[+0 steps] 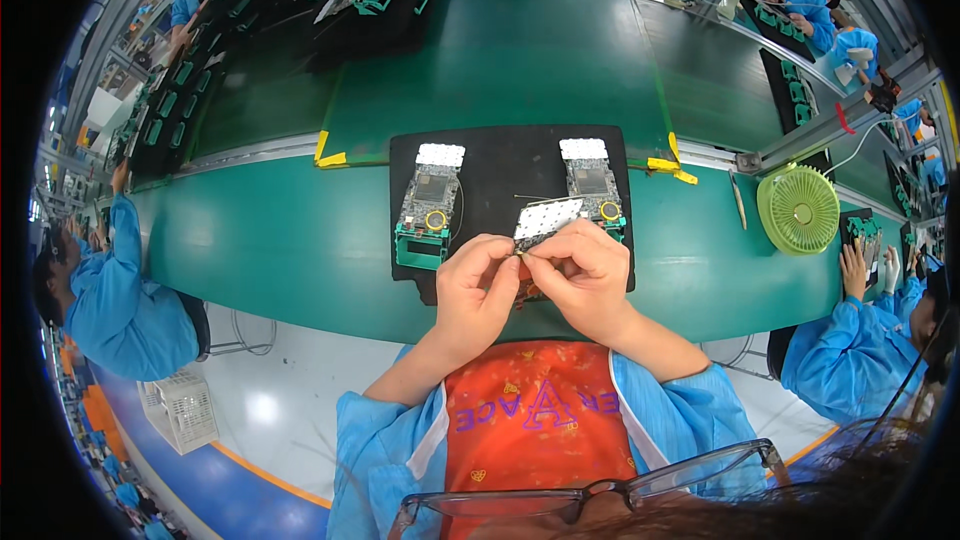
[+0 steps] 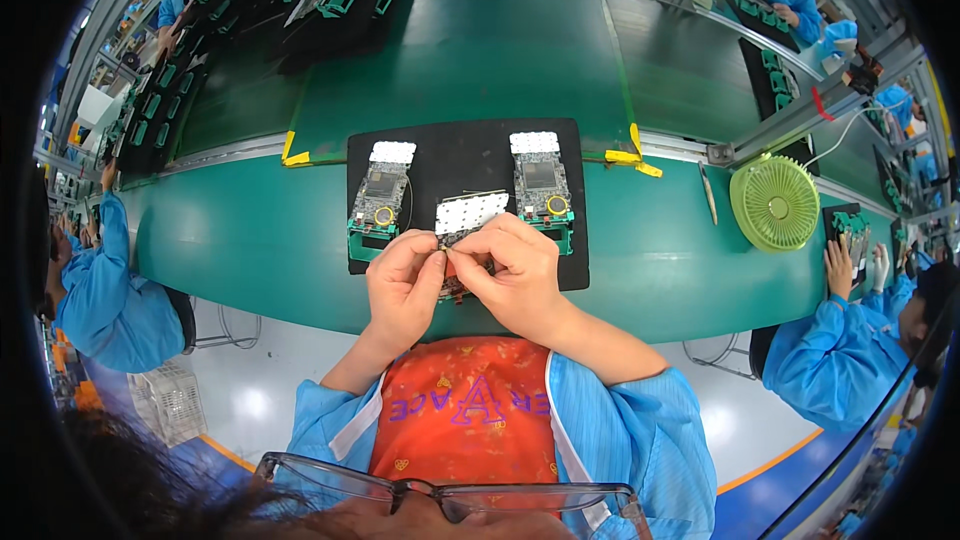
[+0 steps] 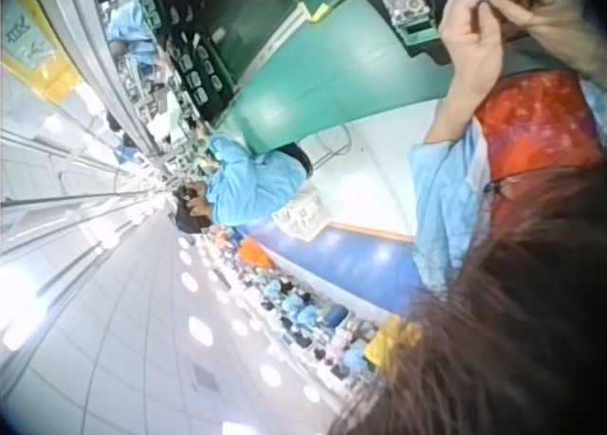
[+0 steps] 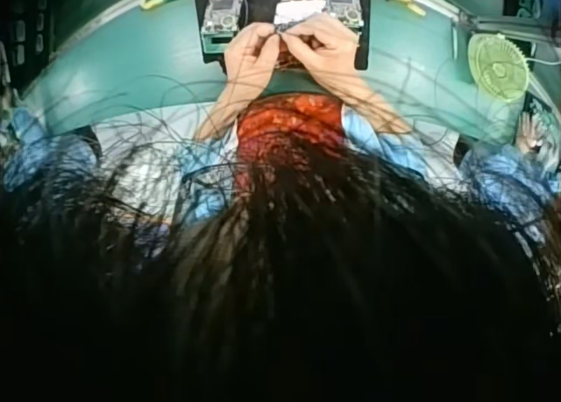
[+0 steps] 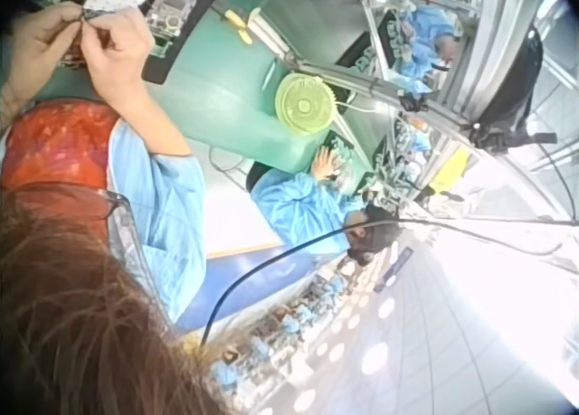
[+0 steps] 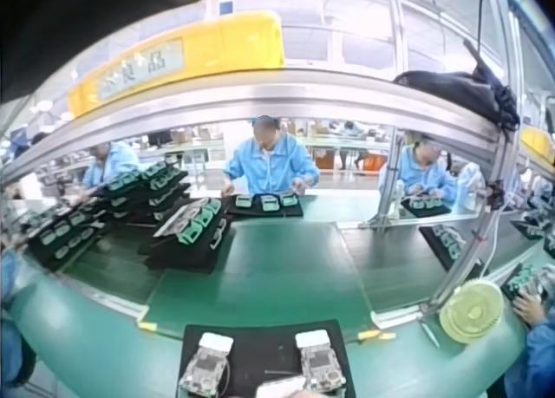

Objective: Assembling electronic components on an assembly line.

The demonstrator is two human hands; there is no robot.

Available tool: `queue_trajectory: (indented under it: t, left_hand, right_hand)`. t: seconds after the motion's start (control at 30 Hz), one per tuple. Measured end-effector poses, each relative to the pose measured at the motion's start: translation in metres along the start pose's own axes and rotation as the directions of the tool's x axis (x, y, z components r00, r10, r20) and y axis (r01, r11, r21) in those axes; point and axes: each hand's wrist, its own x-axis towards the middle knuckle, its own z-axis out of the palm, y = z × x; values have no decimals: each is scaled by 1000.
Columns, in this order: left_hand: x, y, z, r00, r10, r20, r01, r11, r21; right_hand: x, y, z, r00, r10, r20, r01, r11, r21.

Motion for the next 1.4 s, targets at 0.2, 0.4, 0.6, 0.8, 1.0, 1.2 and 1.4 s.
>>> queue_trajectory:
  t: [0.2, 0.4, 0.6, 0.8, 1.0, 1.2, 1.4]
  left_hand:
    - [0, 0, -1, 1000, 9, 4, -9, 999, 49]
    - [1, 1, -1, 1000, 28, 0, -28, 997, 69]
    - [2, 6, 1, 999, 38, -3, -38, 995, 94]
    - [3, 9, 4, 999, 46, 6, -47, 987, 153]
    - [6, 9, 4, 978, 207, 35, -207, 925, 318]
    - [8, 8, 6, 941, 329, 76, -334, 875, 351]
    - [9, 6, 10, 916, 391, 94, -394, 828, 399]
  right_hand:
    - [0, 0, -1, 999, 34, 21, -35, 999, 12]
    - [-1, 2, 0, 998, -62, 0, 61, 997, -39]
    - [-2, 1, -2, 999, -37, 11, 37, 998, -54]
    - [-4, 0, -4, 1000, -6, 1, 6, 1000, -22]
    - [-2, -1, -9, 999, 35, 41, -35, 999, 12]
    - [-2, -2, -11, 998, 38, 46, -41, 997, 64]
    - [-4, 3, -14, 991, 117, 60, -123, 987, 104]
